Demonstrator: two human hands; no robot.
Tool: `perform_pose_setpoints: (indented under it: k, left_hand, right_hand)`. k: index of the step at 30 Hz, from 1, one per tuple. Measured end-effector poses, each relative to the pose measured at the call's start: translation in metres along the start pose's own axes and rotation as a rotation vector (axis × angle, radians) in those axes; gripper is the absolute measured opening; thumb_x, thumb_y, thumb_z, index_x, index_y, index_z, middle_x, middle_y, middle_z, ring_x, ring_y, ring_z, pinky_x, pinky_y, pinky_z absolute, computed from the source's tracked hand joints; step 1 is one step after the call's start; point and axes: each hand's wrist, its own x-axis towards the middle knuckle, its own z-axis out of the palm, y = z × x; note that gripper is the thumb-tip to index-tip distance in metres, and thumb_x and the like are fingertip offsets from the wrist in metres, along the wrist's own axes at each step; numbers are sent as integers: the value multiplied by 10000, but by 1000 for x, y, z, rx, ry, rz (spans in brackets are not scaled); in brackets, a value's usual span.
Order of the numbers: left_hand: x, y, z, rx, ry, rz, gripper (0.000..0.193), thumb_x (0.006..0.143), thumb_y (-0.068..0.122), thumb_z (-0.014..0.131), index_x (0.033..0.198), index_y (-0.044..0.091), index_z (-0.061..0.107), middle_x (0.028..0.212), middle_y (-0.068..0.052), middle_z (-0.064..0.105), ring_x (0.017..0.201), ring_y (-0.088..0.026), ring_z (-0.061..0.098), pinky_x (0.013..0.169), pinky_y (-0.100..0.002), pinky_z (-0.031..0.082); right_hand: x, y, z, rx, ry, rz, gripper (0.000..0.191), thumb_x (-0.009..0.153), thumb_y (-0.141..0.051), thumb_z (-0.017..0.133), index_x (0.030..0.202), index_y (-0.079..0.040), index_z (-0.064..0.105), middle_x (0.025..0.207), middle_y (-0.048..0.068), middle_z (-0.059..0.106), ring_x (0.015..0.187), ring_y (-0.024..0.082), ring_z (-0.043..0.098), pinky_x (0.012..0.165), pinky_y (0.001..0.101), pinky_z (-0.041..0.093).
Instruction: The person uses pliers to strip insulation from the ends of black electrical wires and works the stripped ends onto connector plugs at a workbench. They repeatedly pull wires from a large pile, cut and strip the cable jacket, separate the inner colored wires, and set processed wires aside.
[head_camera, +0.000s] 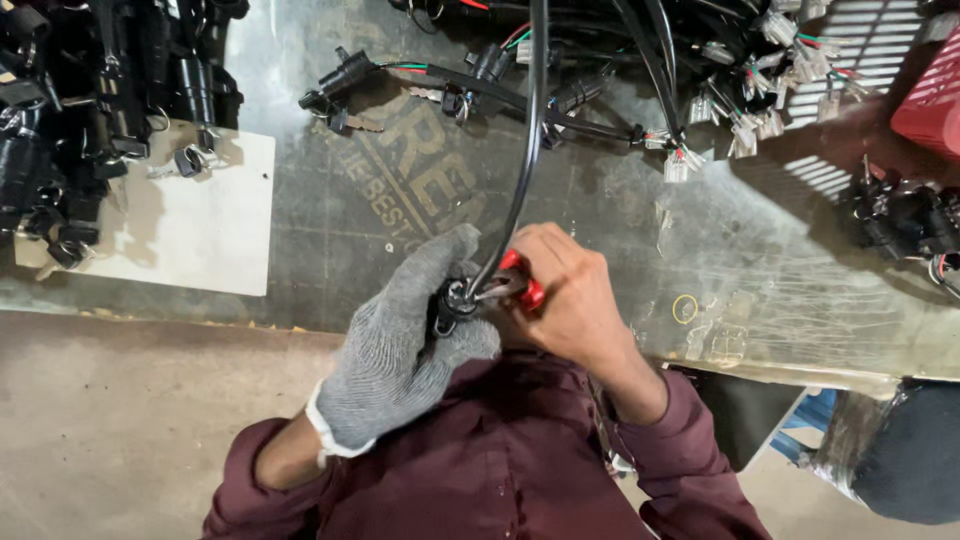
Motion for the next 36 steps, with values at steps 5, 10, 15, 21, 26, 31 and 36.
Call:
perform_pose_setpoints:
  k: [5,10,15,21,26,31,36]
  left_hand:
    - [-10,-9,17,160,31,-97,711,874,225,822,1454,4,476,1245,-178,658,1093,-360,682,927,-406,557]
    - [-20,-12,24,337,65,34,666,937,165,769,1507,23,454,1288,-106,695,1049,-357,661,905,-453,519]
    - [-26,-13,29,741,96,69,684,859,131,740,1490,57,487,1228,-160,664,1001,-374,645,864,-485,507]
    - [-21,-11,24,779,68,157,646,921,144,737,1504,48,476,1269,-167,661,1029,-363,649,861,-480,509]
    - [-7,13,16,382,25,34,701,955,190,730,1539,-9,399,1230,-117,702,997,-323,664,831,-448,524]
    - [3,14,-3,-214,-323,-168,655,962,186,721,1536,21,452,1036,-84,698,869,-224,688,809,-352,578]
    - [-10,7,-9,-504,-335,-268,616,1018,144,678,1586,55,455,941,-46,663,800,-177,660,815,-310,589]
  right_hand:
    - [-2,-6,6,34,89,-53,404,709,-118,805,1040,-32,590,959,115,632,898,327,654,716,406,532]
    - [-8,-10,-2,-116,82,15,361,761,-202,883,950,-96,594,864,72,640,810,290,651,661,413,501]
    - [-27,-14,-1,-237,35,182,401,654,-208,848,909,-73,570,821,88,645,778,331,653,602,456,474]
    - [-33,-18,10,-53,71,138,392,744,-204,835,955,-61,538,842,121,594,773,344,623,638,444,483]
    - [-25,-19,15,1,146,164,350,803,-213,877,959,-68,600,849,99,634,767,317,652,663,411,503]
    - [-7,5,21,149,195,-146,347,730,-158,858,856,-44,556,862,121,619,798,333,631,677,412,500]
    - [6,13,14,299,28,-178,444,810,-170,959,773,-71,528,737,58,561,700,266,601,613,380,449]
